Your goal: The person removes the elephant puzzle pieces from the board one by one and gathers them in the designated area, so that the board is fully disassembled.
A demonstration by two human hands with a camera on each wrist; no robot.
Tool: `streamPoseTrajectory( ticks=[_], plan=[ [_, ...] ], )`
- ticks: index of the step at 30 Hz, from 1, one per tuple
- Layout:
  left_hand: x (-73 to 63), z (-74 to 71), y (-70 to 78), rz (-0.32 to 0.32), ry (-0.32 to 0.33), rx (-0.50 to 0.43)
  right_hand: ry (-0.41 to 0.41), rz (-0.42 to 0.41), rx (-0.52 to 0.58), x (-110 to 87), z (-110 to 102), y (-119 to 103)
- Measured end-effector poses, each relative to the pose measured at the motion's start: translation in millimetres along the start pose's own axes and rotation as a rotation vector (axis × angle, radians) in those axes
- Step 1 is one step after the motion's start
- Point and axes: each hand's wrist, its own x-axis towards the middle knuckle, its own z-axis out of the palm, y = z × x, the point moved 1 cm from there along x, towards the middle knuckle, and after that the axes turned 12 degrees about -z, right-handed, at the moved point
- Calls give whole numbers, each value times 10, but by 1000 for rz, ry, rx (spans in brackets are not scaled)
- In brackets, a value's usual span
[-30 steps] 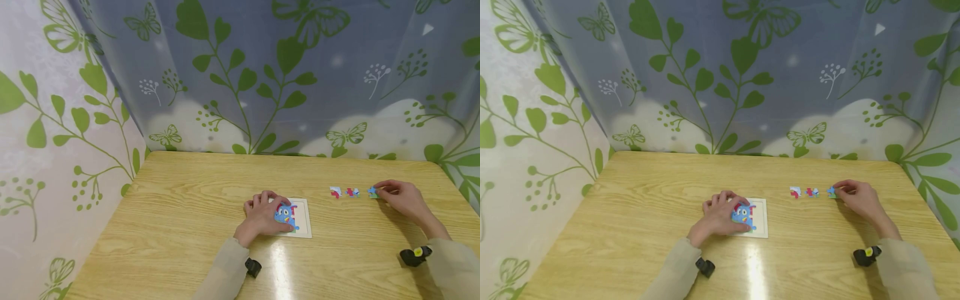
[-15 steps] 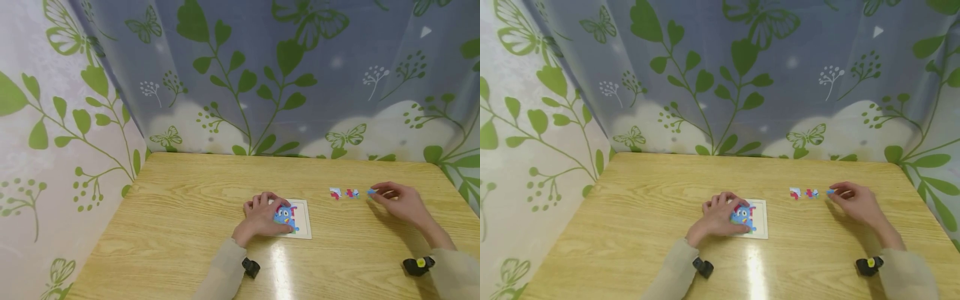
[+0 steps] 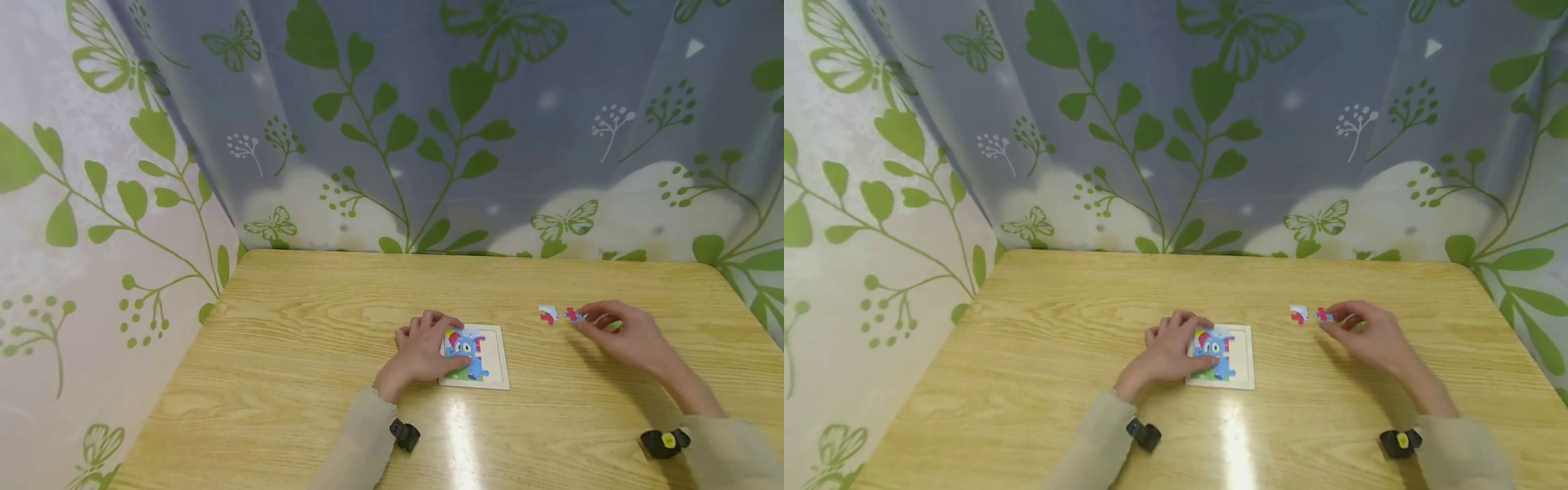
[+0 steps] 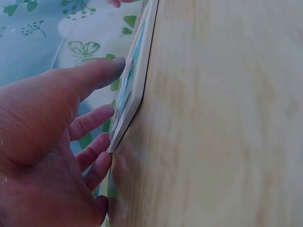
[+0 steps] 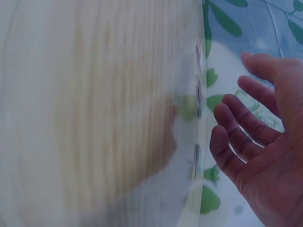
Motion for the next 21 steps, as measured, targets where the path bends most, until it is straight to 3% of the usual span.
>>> streamPoseTrajectory(
  ticks=[21],
  plan=[
    [23, -27, -29, -29, 32, -5, -71, -107, 122, 175, 418, -489]
  ],
)
